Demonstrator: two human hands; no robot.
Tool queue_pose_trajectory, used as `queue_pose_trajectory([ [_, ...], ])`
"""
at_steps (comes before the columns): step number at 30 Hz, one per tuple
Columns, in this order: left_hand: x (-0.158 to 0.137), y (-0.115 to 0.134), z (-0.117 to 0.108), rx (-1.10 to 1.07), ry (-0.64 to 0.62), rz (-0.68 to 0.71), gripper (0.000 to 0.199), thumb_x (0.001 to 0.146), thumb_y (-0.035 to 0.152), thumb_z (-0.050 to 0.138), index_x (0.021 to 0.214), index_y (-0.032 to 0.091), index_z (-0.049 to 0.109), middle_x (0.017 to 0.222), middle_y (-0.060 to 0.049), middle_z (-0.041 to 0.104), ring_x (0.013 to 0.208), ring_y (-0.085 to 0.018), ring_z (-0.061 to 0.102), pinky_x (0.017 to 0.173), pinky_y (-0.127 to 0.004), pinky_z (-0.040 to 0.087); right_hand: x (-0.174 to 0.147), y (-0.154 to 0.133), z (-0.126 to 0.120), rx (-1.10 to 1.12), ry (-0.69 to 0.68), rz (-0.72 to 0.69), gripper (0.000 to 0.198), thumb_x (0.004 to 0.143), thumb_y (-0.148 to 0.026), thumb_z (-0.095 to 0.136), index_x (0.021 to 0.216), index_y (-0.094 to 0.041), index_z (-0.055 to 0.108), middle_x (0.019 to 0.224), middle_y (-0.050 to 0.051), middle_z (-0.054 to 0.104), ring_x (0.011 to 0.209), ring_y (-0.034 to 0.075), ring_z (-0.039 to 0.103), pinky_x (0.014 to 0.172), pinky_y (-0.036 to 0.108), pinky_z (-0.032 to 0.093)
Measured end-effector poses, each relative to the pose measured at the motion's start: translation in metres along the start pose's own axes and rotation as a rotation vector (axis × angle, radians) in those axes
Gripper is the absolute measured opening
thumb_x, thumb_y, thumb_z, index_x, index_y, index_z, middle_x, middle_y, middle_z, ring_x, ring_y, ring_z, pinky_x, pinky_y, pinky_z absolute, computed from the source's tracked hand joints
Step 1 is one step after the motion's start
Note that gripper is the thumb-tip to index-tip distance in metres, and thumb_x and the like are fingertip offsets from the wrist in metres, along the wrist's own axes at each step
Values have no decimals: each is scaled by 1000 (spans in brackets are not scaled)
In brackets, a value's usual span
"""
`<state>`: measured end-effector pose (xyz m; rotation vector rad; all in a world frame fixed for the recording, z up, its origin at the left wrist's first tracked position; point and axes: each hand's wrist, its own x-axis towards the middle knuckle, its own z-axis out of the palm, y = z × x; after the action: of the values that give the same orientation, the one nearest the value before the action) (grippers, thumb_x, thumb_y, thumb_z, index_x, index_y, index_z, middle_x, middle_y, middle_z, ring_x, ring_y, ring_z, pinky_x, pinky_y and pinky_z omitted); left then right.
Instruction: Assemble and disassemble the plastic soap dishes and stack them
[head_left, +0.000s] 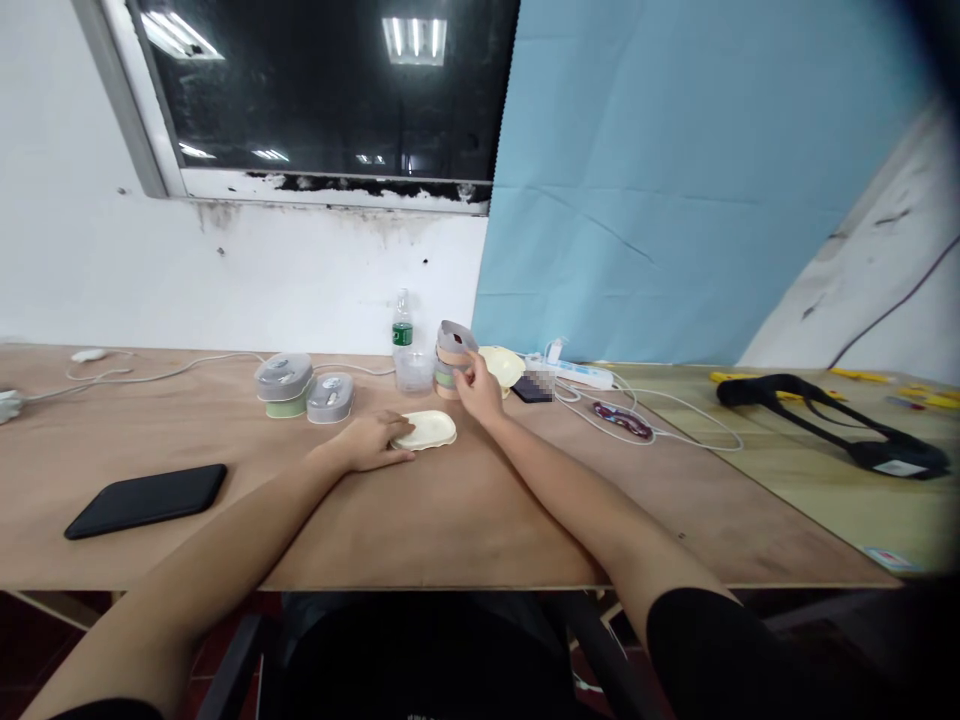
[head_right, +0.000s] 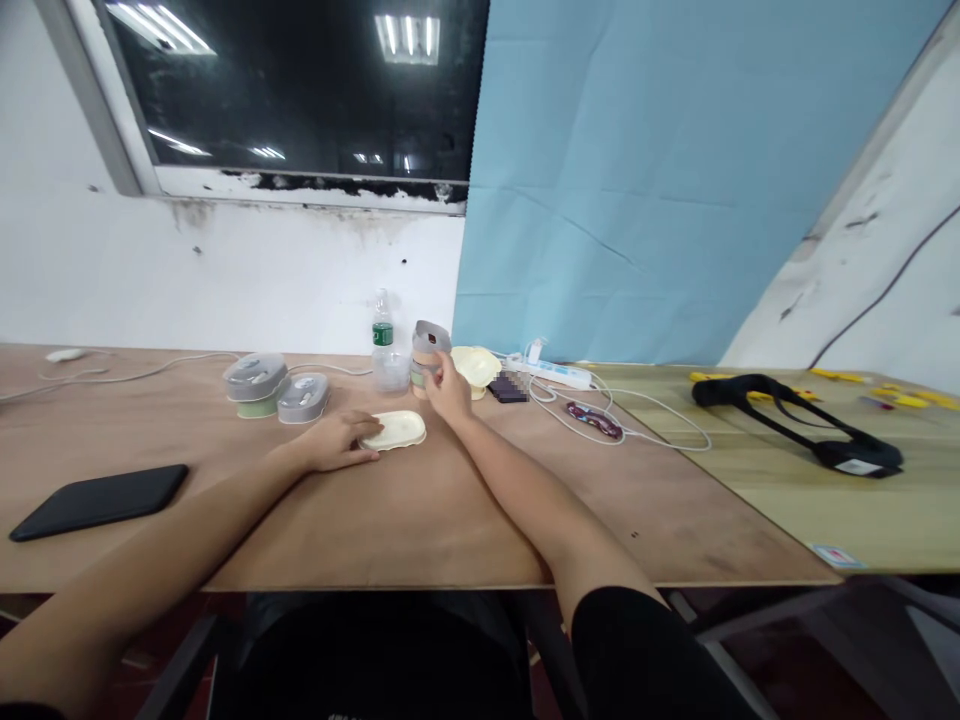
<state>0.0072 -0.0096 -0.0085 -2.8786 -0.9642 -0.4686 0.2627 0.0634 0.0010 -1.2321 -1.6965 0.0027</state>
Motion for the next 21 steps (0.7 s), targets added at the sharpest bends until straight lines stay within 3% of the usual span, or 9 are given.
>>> queue_pose_trajectory([
  [4,-3,-1,-7,-16,5,22,56,83,64,49,107,17,66,113,-13,65,108,-27,59,94,-37,44,23,9,-3,13,-100,44,67,84,-40,54,143,-20,31,73,0,61,68,19,58,62,28,41],
  [6,-4,0,-10,-31,0,0,52,83,64,49,100,18,67,106,-11,67,102,-25,62,88,-34,46,31,13,-3,34,-159,56,67,81,-39,58,141,-20,36,73,-1,61,69,19,58,63,29,41],
  [8,-4,0,-11,-46,0,-39,51,83,64,49,97,18,66,99,-10,68,95,-24,64,83,-32,47,36,16,-2,71,-166,59,53,80,-38,58,130,-21,48,75,0,61,70,18,57,64,29,42],
  [12,-4,-2,-8,-55,3,-72,48,82,64,51,92,19,66,99,-10,69,94,-24,64,81,-31,48,41,22,3,225,-74,97,31,80,-37,55,106,-20,54,74,-2,59,71,17,56,67,29,43],
  [17,-5,-6,-5,-19,12,-65,43,84,59,51,91,19,66,122,-11,61,106,-25,61,89,-35,47,43,16,7,495,43,137,37,74,-41,62,100,-21,46,70,-5,54,68,14,54,67,28,44],
  [21,-6,-8,-5,9,57,-65,49,83,59,53,109,19,63,130,-13,56,115,-27,56,97,-39,44,25,3,7,487,152,116,42,72,-49,67,92,-21,44,71,-3,53,66,14,52,63,27,43],
])
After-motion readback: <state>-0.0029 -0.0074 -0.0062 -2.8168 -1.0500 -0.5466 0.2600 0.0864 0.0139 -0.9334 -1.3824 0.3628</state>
